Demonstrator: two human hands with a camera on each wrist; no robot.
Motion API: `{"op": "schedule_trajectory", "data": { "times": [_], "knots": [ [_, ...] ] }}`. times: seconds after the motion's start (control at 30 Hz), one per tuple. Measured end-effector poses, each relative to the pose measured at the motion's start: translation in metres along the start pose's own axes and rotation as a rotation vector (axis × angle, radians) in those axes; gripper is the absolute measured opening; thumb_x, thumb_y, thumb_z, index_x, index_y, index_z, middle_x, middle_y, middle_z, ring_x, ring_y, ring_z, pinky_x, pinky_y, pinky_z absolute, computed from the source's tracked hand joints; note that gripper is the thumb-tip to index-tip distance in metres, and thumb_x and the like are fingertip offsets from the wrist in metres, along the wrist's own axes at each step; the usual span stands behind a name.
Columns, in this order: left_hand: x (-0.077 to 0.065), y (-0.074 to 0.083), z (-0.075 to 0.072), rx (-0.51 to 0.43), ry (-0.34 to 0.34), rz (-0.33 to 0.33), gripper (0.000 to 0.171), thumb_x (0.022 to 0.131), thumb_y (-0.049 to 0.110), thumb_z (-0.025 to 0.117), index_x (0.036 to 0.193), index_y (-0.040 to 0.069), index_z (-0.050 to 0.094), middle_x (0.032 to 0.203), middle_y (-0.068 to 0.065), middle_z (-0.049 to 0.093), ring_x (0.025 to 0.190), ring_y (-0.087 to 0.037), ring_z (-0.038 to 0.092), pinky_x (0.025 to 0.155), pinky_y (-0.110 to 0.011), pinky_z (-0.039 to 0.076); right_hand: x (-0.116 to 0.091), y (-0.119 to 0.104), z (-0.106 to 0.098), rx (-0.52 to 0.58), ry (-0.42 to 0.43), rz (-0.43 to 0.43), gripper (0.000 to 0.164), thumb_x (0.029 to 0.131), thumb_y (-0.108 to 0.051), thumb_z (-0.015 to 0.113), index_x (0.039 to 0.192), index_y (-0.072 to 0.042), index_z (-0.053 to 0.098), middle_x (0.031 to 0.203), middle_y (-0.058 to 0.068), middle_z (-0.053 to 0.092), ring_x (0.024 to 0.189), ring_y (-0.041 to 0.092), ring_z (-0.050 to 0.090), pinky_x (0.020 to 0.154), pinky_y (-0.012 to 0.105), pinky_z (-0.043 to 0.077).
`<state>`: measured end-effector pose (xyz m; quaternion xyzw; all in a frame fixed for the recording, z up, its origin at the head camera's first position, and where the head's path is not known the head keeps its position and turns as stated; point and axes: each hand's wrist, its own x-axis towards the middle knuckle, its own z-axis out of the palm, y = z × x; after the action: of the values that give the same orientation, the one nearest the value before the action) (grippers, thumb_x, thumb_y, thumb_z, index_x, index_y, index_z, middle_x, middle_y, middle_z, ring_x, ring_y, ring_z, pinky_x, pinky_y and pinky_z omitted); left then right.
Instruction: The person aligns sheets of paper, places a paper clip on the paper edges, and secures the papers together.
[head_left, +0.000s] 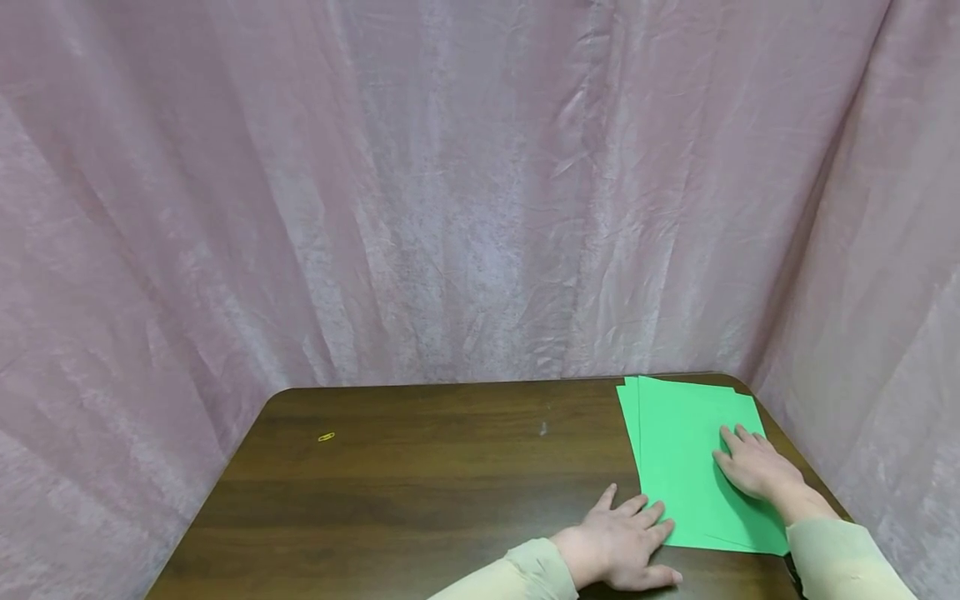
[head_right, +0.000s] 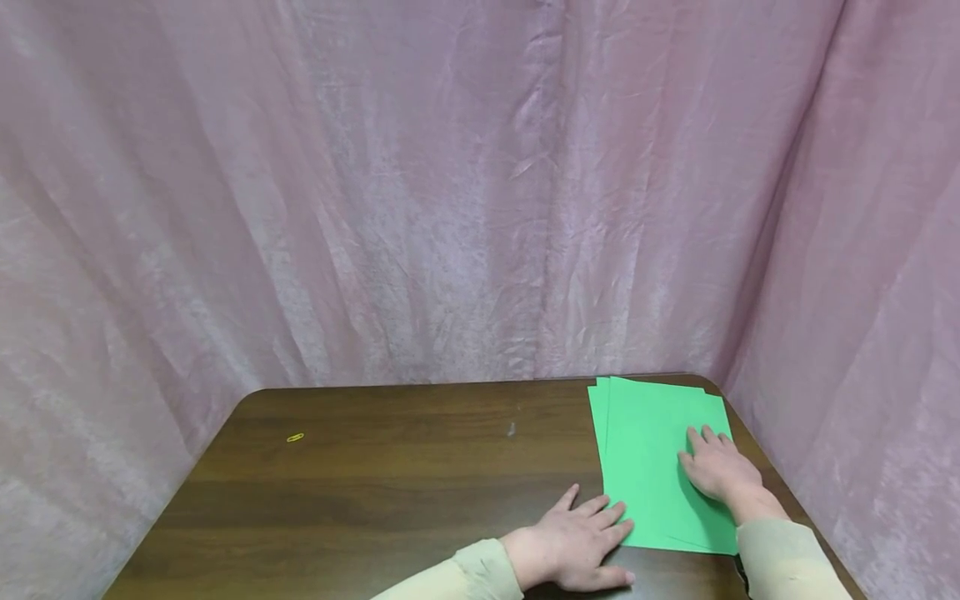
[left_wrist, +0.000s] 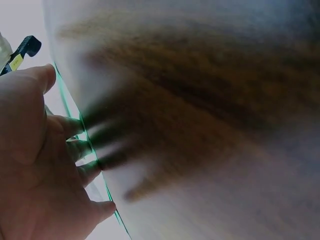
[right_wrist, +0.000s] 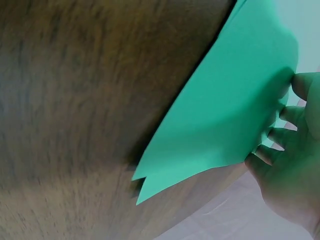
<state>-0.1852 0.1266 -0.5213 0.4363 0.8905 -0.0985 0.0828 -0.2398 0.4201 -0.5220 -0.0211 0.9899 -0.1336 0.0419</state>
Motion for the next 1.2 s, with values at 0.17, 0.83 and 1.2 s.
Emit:
{"op": "schedule_trajectory", "data": {
  "times": [0.17, 0.83, 1.2],
  "knots": [
    [-0.001, -0.001, 0.0, 0.003, -0.01, 0.001, 0.068, 0.098, 0.078, 0.02, 0.159, 0.048, 0.021, 0.165, 0.025, 0.012, 0.151, 0.001, 0.012, 0.123, -0.041, 0.017, -0.001, -0.001, 0.0, 0.003, 0.004, 0.008, 0.067, 0.107, -0.034, 0.047, 0.149, 0.017, 0.035, 0.15, 0.047, 0.024, 0.134, 0.068, 0.022, 0.107, 0.076, 0.024],
    [-0.015, -0.005, 0.001, 0.028, 0.0, 0.002, 0.069, 0.098, 0.078, 0.024, 0.159, 0.047, 0.027, 0.164, 0.024, 0.018, 0.15, -0.001, 0.018, 0.122, -0.041, 0.02, -0.001, -0.018, 0.002, -0.024, 0.001, 0.01, 0.067, 0.106, -0.036, 0.048, 0.149, 0.014, 0.037, 0.151, 0.044, 0.027, 0.136, 0.066, 0.025, 0.105, 0.076, 0.027],
    [-0.025, -0.011, 0.001, 0.02, -0.012, 0.003, 0.069, 0.098, 0.078, 0.025, 0.159, 0.046, 0.028, 0.164, 0.023, 0.02, 0.15, -0.001, 0.02, 0.122, -0.041, 0.021, 0.0, -0.029, 0.002, -0.031, 0.011, -0.004, 0.066, 0.106, -0.038, 0.051, 0.149, 0.011, 0.041, 0.15, 0.042, 0.031, 0.135, 0.065, 0.028, 0.102, 0.077, 0.03]
  ]
}}
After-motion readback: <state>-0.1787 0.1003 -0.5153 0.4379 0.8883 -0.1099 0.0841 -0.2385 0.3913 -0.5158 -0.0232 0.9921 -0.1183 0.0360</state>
